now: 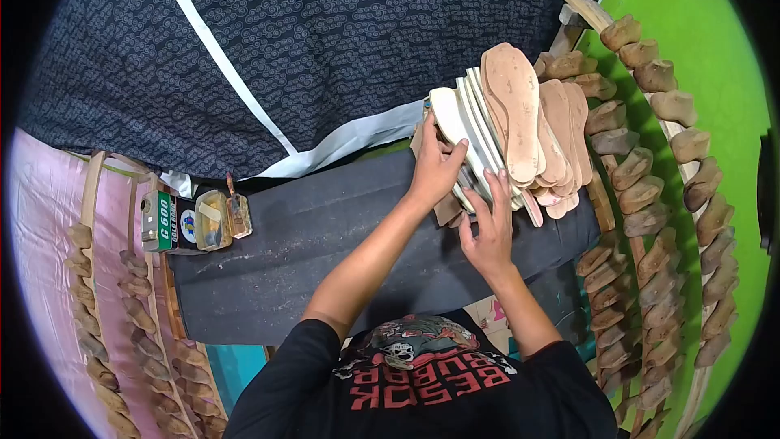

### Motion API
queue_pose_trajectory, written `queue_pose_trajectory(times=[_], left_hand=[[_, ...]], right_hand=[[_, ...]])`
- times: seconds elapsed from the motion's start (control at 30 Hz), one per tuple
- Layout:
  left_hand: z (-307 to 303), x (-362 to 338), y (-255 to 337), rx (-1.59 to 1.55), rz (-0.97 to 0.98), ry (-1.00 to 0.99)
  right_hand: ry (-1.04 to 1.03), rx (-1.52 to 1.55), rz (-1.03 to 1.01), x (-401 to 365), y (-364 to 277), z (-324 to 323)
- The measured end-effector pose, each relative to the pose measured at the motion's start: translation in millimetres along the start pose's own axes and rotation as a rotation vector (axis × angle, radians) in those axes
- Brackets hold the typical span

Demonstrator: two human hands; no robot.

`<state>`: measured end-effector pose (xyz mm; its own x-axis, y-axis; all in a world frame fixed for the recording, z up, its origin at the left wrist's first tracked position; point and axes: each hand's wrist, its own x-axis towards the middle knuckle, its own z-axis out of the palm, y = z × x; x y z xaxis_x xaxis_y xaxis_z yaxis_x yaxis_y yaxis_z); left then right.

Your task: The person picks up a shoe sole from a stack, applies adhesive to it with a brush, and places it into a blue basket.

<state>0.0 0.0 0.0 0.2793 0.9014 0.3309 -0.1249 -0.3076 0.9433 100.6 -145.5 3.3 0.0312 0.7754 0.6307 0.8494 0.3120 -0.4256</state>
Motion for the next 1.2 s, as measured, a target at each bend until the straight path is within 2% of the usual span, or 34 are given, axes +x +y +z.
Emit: queue_pose_trajectory(times=[0.07, 0.1, 0.17, 0.2, 0.37, 0.43, 0.47, 0.6, 0.67, 0.7, 0.77, 0.83, 0.9, 0.93, 1.0, 1.2], left_hand=[[0, -5, 14, -0.210, -0.181, 0.027], [6, -4, 13, -0.193, -0.166, 0.021], [10, -10, 3, -0.402, -0.358, 0.075], [14, -15, 14, -0.397, -0.289, 0.097], [29, -30, -2, -0.454, -0.255, 0.073], [36, -32, 2, -0.163, -0.082, 0.120], [34, -33, 4, -0.198, -0.134, 0.093], [36, -36, -2, -0.294, -0.142, 0.162], [31, -41, 4, -0.166, -0.184, 0.143], [30, -45, 9, -0.167, -0.182, 0.148], [34, -50, 18, -0.450, -0.248, 0.073], [36, -50, -1, -0.482, -0.224, 0.056], [39, -50, -9, -0.560, -0.235, 0.101], [37, -51, -11, -0.562, -0.233, 0.099], [32, -52, -10, -0.548, -0.274, 0.028], [27, -46, 4, -0.640, -0.335, 0.033]], right_hand=[[-0.056, -0.036, -0.098, 11, -3, -3], [-0.035, -0.027, -0.102, 18, 1, -10], [-0.080, -0.014, -0.075, 32, -5, -22], [-0.122, -0.021, -0.055, 41, -11, -27], [-0.272, -0.194, -0.117, 58, 6, -23], [-0.341, -0.471, -0.157, 62, 6, -20], [-0.323, -0.562, -0.193, 64, 5, -17], [-0.331, -0.685, -0.254, 69, 3, -12], [-0.341, -0.789, -0.337, 74, 4, -8], [-0.342, -0.788, -0.343, 76, 1, -9], [-0.354, -0.664, -0.234, 81, -2, -12], [-0.293, -0.642, -0.268, 81, 4, -10], [-0.355, -0.501, -0.153, 81, 0, -12], [-0.353, -0.504, -0.153, 79, 1, -12], [-0.218, -0.481, -0.251, 76, 6, -12], [-0.138, -0.247, -0.211, 70, 2, -19]])
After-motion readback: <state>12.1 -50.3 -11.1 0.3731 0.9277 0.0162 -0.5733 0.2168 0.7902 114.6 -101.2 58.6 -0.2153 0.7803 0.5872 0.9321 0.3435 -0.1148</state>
